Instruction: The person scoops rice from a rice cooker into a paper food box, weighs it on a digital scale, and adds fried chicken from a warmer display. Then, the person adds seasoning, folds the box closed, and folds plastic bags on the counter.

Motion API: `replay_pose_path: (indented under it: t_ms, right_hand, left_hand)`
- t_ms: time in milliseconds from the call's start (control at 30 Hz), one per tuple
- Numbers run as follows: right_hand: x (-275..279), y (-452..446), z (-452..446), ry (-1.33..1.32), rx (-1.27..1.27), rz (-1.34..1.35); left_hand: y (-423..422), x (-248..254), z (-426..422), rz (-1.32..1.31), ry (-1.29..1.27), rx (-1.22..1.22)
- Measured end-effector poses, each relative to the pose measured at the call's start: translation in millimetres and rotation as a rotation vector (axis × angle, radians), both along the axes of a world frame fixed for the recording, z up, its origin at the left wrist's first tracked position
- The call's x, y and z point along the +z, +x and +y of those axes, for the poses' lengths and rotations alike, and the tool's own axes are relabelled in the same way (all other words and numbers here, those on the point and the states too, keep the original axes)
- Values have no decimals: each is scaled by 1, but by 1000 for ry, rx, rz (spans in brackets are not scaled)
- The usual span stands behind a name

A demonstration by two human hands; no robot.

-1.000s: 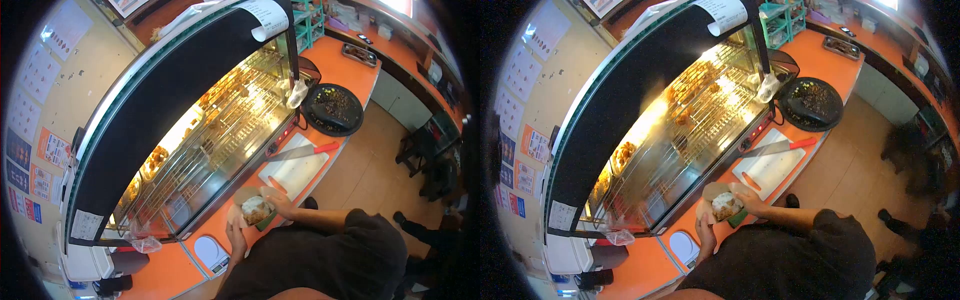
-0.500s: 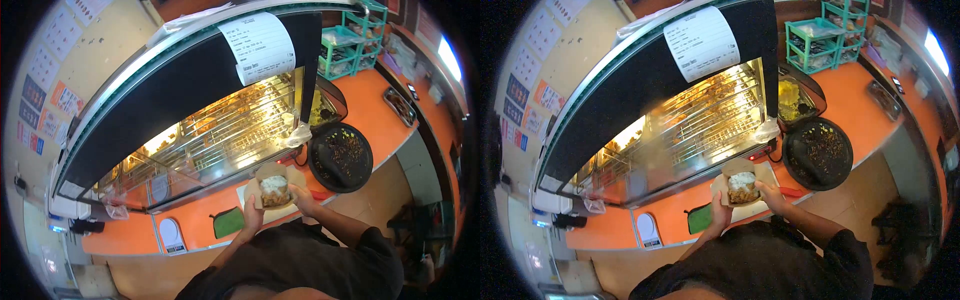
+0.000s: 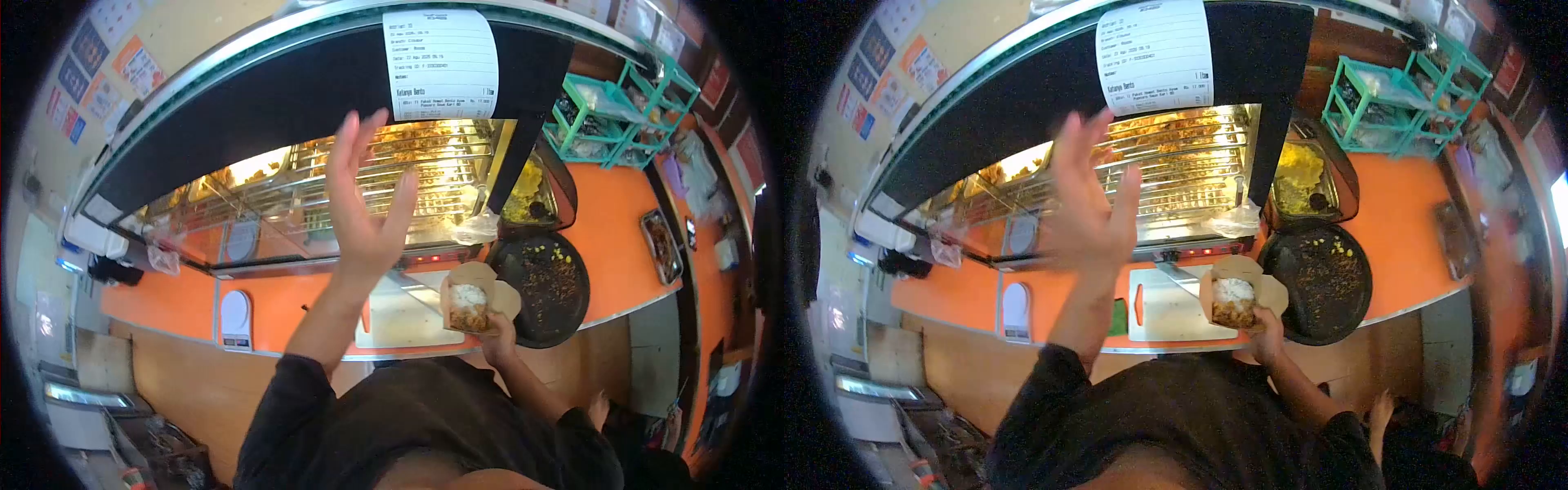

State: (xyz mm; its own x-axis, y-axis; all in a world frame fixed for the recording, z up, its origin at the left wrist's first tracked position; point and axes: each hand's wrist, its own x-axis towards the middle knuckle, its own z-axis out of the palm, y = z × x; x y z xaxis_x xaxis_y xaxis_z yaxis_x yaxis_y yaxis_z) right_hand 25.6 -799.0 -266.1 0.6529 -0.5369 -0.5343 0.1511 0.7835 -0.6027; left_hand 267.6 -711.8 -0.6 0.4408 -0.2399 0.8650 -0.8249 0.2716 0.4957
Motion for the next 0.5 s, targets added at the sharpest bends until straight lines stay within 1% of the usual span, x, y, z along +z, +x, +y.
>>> replay_pose_path:
  t_ms: [33,67,100,133,167,233,267,333,367,500]
  right_hand:
    - [0,-1,-2,-18,13,11]
    - [-5,-1,-4,-39,33,-46]
    - [-6,-1,-5,-57,53,-105]
    - [4,-1,-6,-46,51,-82]
    - [11,-1,-6,-58,61,-78]
    - [18,-1,-4,-34,17,-93]
    - [9,-3,-6,-38,-6,-77]
    - [2,-3,-7,-39,11,-114]
    - [0,-3,-8,-37,21,-155]
    - [-1,-4,-12,-29,47,-134]
  left_hand:
    - [3,12,-6,-71,11,56]
    - [3,17,-11,-62,-7,68]
    - [3,21,-16,-1,7,34]
    - [2,23,-19,59,24,-2]
    - [2,25,-21,63,11,7]
    - [2,27,-21,120,-54,-157]
    - [-2,28,-20,127,-66,-143]
    - [-10,33,-18,371,-142,-304]
    - [-12,34,-17,373,-145,-300]
    - [-10,35,-12,369,-153,-295]
